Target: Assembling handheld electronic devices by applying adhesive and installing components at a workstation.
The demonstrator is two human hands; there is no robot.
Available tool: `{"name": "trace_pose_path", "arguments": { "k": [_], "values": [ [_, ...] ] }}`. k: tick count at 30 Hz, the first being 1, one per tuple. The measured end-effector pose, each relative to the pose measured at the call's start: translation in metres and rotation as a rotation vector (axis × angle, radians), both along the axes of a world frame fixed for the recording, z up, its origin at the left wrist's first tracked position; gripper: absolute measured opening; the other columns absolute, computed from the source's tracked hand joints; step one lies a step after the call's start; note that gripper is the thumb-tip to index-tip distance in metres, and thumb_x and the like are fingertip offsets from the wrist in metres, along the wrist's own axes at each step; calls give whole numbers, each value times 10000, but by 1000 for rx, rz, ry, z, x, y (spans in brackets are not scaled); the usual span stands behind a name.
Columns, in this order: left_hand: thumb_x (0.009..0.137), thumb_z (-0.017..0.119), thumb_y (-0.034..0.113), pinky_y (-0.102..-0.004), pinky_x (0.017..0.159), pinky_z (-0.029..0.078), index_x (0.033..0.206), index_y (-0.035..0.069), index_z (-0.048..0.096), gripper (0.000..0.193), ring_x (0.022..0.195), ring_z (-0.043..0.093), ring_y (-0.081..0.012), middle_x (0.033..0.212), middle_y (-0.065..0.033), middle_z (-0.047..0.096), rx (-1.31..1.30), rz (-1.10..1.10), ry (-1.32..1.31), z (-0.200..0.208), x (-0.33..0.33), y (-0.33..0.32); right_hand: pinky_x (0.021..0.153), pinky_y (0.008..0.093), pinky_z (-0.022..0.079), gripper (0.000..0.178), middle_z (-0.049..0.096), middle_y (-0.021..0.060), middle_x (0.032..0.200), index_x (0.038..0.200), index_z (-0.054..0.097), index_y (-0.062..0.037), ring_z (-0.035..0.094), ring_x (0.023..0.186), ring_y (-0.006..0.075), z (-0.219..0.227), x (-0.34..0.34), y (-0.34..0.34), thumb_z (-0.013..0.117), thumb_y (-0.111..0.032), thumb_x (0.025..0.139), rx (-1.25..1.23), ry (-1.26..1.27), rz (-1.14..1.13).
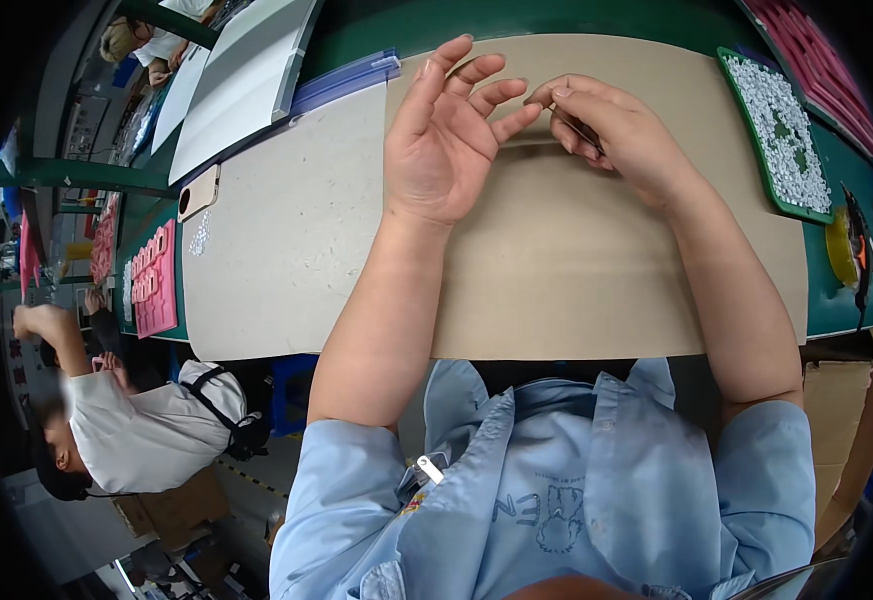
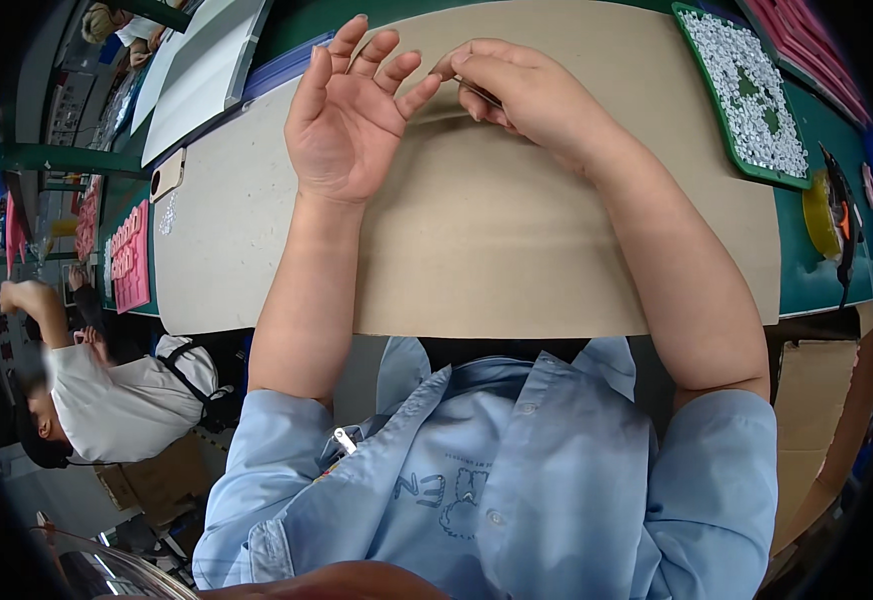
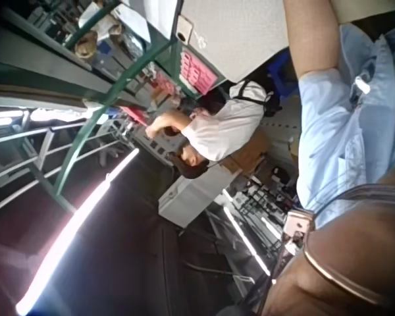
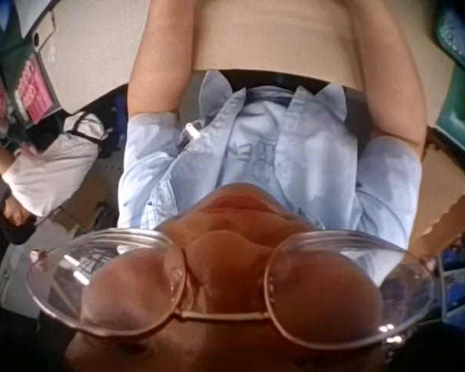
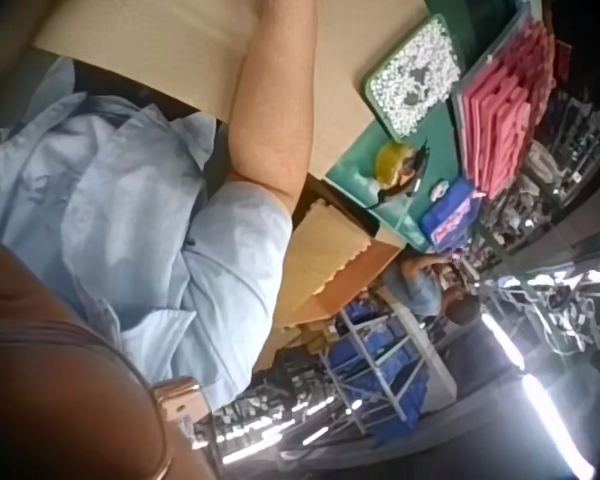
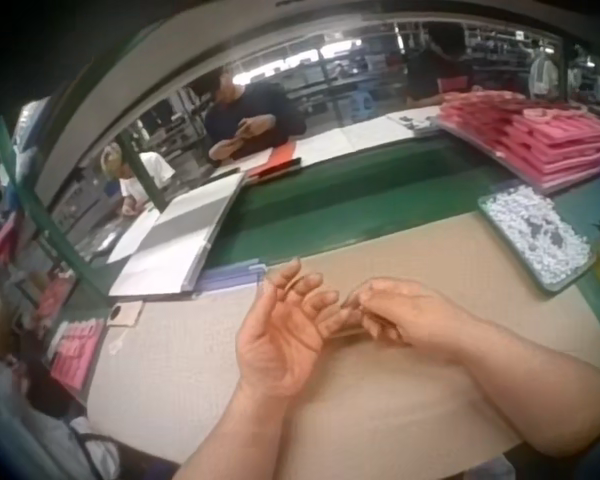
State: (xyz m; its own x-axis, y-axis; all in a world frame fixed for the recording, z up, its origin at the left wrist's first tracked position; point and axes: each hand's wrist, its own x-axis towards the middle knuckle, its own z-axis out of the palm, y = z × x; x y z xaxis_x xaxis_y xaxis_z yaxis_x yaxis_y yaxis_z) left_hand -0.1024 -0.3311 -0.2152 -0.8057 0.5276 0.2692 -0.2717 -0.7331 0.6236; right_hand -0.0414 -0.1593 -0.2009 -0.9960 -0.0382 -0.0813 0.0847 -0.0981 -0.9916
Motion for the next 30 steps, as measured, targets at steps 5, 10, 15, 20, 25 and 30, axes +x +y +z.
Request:
{"name": "trace_pose_path", "arguments": {
  "k": [5, 10, 15, 20, 25, 30],
  "values": [
    [984, 405, 269, -434, 850, 506, 1237, 66, 479, 333, 943, 608, -258, 1106, -145, 561, -78, 74, 136, -7, -3, -1, 440, 164, 233, 312, 545, -4, 632, 1016, 642, -38, 358, 514, 29, 3, 1, 0, 439, -264, 941, 34, -1, 43],
    [980, 409, 248, -422, 837, 515, 1230, 51, 474, 325, 905, 615, -249, 1104, -154, 558, -114, 109, 180, -10, -5, -2, 453, 152, 246, 308, 566, -2, 651, 1046, 642, -39, 371, 525, 24, 0, 1, 0, 449, -255, 942, 47, 3, 54],
    [972, 424, 219, -393, 815, 524, 1217, 28, 475, 315, 864, 622, -247, 1093, -164, 559, -156, 172, 273, -4, 0, -2, 473, 139, 262, 289, 576, -9, 674, 1083, 633, -39, 387, 548, 18, -6, 1, -1, 457, -224, 948, 75, 55, 71],
    [962, 446, 188, -353, 797, 526, 1184, 1, 492, 294, 832, 625, -241, 1059, -168, 571, -224, 254, 403, 0, 9, -1, 499, 133, 291, 258, 580, -11, 712, 1107, 619, -38, 403, 578, 16, -8, 1, -1, 463, -177, 957, 114, 96, 85],
    [968, 414, 195, -353, 821, 517, 1165, -10, 507, 298, 848, 619, -247, 1044, -174, 580, -325, 285, 576, -4, 10, -2, 539, 138, 333, 228, 586, 0, 767, 1109, 609, -36, 424, 625, 20, -14, 1, -6, 468, -134, 960, 84, 113, 44],
    [976, 372, 211, -369, 846, 509, 1161, -12, 510, 321, 876, 613, -262, 1043, -182, 583, -381, 294, 727, -5, 11, -2, 602, 161, 382, 204, 592, 16, 826, 1092, 604, -31, 463, 692, 36, -16, 1, -10, 469, -108, 960, 47, 120, -3]
  ]
}}
